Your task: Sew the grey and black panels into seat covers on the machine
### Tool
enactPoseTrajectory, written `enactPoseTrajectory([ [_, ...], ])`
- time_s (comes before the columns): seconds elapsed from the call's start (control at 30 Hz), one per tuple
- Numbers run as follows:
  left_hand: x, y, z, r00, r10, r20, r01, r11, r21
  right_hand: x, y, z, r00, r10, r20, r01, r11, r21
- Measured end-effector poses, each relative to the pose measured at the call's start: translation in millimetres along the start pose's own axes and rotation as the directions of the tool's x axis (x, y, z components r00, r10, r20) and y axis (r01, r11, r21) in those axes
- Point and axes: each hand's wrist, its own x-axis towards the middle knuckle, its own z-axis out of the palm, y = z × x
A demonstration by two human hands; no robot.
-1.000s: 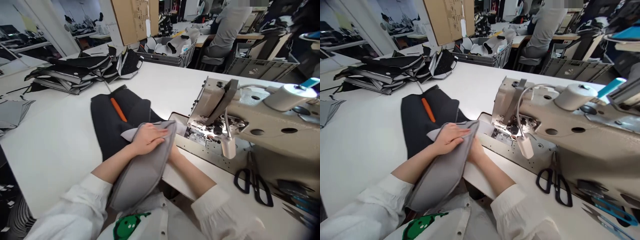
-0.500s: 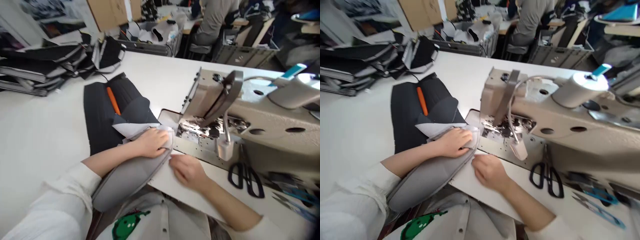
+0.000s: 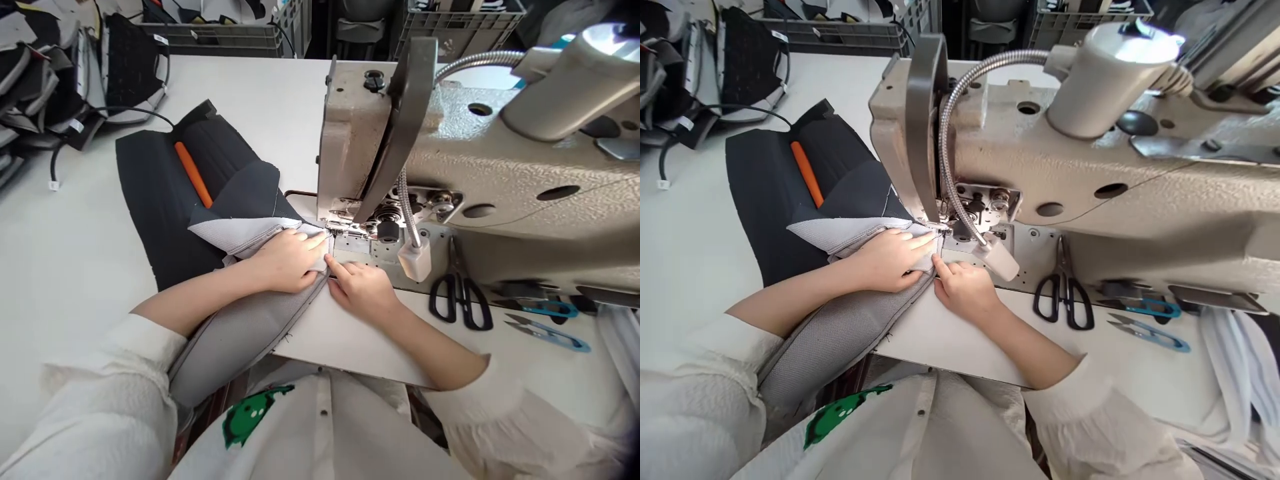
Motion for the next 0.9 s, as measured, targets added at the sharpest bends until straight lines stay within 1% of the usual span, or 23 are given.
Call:
enactPoseTrajectory([
  [0.17,4.5,0.5,3.1,0.999,-0.001,-0.045,0.001,1.0,0.008,3.4,2.4,-1.5,0.999,0.048,0.015,-0.048,0.999,0.001],
  [0.3,6.8,2.1,3.0,0.998,-0.027,-0.063,0.027,1.0,0.001,5.7,5.8,-3.0,0.998,0.057,0.003,-0.057,0.998,-0.026],
  [0.5,8.4,2.5,3.7,0.996,-0.027,-0.083,0.027,1.0,0.006,4.1,6.8,-0.7,0.998,0.068,-0.01,-0.068,0.997,-0.034],
  [0.63,8.4,2.6,4.2,0.996,-0.038,-0.081,0.039,0.999,0.008,5.1,6.4,-0.9,0.998,0.058,0.003,-0.058,0.997,-0.043],
  [0.77,8.0,3.0,6.7,0.993,-0.049,-0.106,0.051,0.999,0.015,6.1,7.3,-2.0,0.999,0.049,0.021,-0.047,0.997,-0.06],
  [0.9,5.7,4.6,9.0,0.993,-0.052,-0.11,0.055,0.998,0.027,6.0,7.3,-1.9,1.0,0.015,0.011,-0.015,0.998,-0.06],
])
